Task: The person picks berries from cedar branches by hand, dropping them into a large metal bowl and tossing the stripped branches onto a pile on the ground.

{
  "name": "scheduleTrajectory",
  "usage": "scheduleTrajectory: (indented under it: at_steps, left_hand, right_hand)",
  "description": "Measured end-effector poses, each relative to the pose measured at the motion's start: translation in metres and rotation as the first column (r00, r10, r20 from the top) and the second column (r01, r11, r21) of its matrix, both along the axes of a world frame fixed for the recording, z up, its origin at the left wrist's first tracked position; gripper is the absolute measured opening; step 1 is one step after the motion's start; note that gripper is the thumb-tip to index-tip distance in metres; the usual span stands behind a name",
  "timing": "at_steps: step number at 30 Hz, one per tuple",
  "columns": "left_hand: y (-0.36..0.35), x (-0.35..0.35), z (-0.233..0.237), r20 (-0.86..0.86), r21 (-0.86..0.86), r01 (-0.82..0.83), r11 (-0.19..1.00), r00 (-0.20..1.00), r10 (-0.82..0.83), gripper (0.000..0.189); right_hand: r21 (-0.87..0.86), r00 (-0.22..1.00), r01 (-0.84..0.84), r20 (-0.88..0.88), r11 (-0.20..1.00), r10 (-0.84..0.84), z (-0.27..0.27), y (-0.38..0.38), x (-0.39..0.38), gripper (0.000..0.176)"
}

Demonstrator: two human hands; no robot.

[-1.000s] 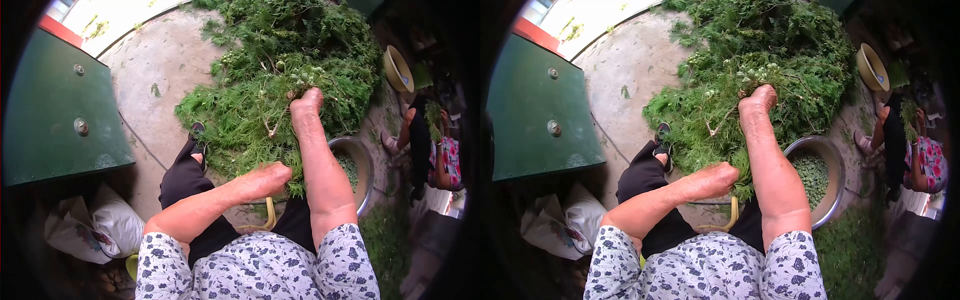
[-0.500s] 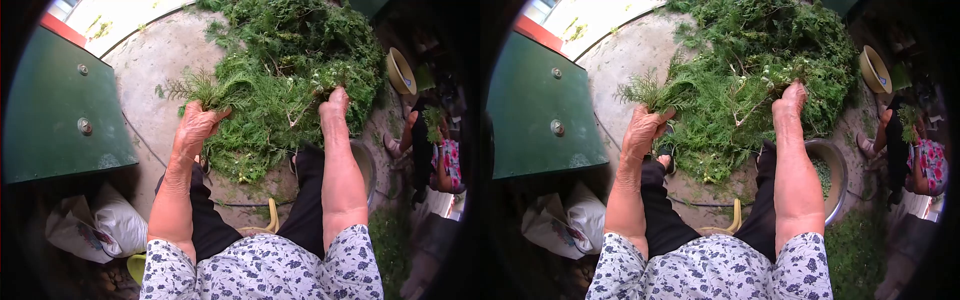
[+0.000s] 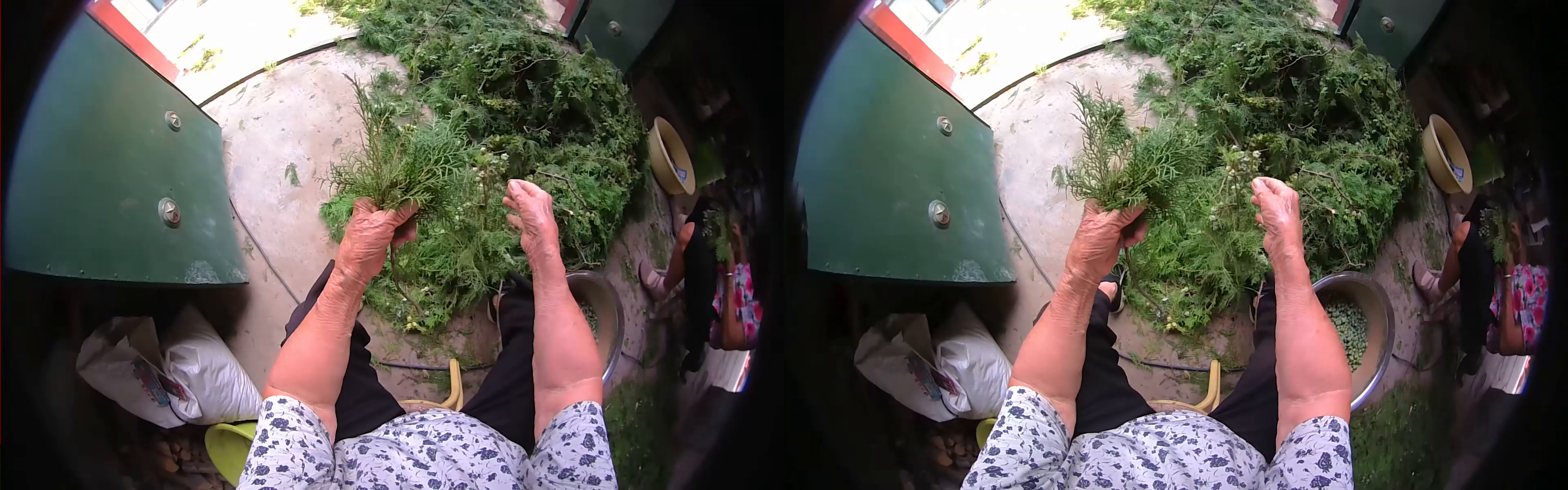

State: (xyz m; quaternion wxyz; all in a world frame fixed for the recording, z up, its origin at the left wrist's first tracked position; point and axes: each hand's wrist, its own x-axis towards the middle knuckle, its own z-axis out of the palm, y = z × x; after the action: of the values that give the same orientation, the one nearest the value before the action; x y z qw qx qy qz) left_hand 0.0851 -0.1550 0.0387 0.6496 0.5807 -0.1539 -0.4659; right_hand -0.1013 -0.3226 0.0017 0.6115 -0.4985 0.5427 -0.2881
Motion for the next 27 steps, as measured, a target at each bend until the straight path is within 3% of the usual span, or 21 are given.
scheduleTrajectory:
  at_steps: [1, 4, 9, 11, 13, 15, 16, 17, 19, 20, 21, 23, 27]
  left_hand:
    - [-0.001, 0.001, -0.002, 0.0, -0.002, -0.002, 1.0, 1.0, 0.002, 0.03]
    - [-0.007, -0.001, 0.002, 0.164, -0.136, 0.233, 0.963, 0.964, -0.21, 0.026]
    - [-0.01, -0.011, 0.013, 0.113, -0.067, 0.317, 0.946, 0.945, -0.308, 0.024]
    - [-0.014, -0.015, 0.006, 0.063, -0.135, 0.314, 0.94, 0.949, -0.308, 0.025]
    - [-0.015, -0.013, 0.002, 0.077, -0.092, 0.32, 0.943, 0.947, -0.313, 0.027]
    - [-0.015, -0.015, 0.004, 0.004, -0.106, 0.309, 0.945, 0.951, -0.311, 0.026]
    - [-0.015, -0.017, 0.006, 0.001, -0.105, 0.311, 0.945, 0.95, -0.312, 0.026]
    - [-0.015, -0.02, 0.009, -0.027, -0.097, 0.293, 0.951, 0.954, -0.297, 0.025]
    - [-0.016, -0.023, 0.012, -0.055, -0.088, 0.277, 0.957, 0.958, -0.282, 0.024]
    - [-0.017, -0.023, 0.013, -0.026, -0.103, 0.26, 0.96, 0.964, -0.264, 0.023]
    - [-0.018, -0.023, 0.013, 0.003, -0.118, 0.243, 0.963, 0.97, -0.245, 0.023]
    - [-0.019, -0.024, 0.007, 0.058, -0.112, 0.231, 0.966, 0.972, -0.226, 0.024]
    - [-0.019, -0.028, 0.006, 0.12, -0.102, 0.207, 0.973, 0.974, -0.195, 0.026]
  right_hand:
    - [-0.002, 1.0, -0.002, 0.0, 1.0, 0.002, 0.005, 0.001, 0.002, 0.032]
    - [-0.148, 0.899, -0.251, 0.332, 0.957, 0.287, 0.026, 0.015, 0.011, 0.027]
    - [-0.298, 0.865, -0.147, 0.424, 0.943, 0.269, 0.05, 0.056, 0.032, 0.014]
    - [-0.411, 0.888, -0.194, 0.312, 0.891, 0.337, 0.059, 0.063, 0.03, 0.01]
    - [-0.465, 0.876, -0.187, 0.319, 0.865, 0.361, 0.062, 0.066, 0.031, 0.009]
    - [-0.874, 0.938, -0.057, 0.119, 0.483, 0.327, 0.062, 0.064, 0.034, 0.009]
    - [-0.884, 0.936, -0.047, 0.123, 0.464, 0.329, 0.065, 0.063, 0.036, 0.01]
    - [-0.884, 0.937, -0.048, 0.121, 0.466, 0.326, 0.066, 0.066, 0.036, 0.01]
    - [-0.519, 0.903, -0.119, 0.298, 0.846, 0.31, 0.067, 0.072, 0.038, 0.015]
    - [-0.56, 0.935, -0.152, 0.186, 0.815, 0.302, 0.063, 0.072, 0.039, 0.012]
    - [-0.56, 0.935, -0.152, 0.187, 0.815, 0.302, 0.061, 0.072, 0.039, 0.012]
    - [-0.545, 0.908, -0.349, 0.005, 0.763, 0.419, 0.059, 0.072, 0.038, 0.007]
    - [-0.61, 0.945, -0.295, -0.069, 0.736, 0.321, 0.048, 0.073, 0.043, 0.013]
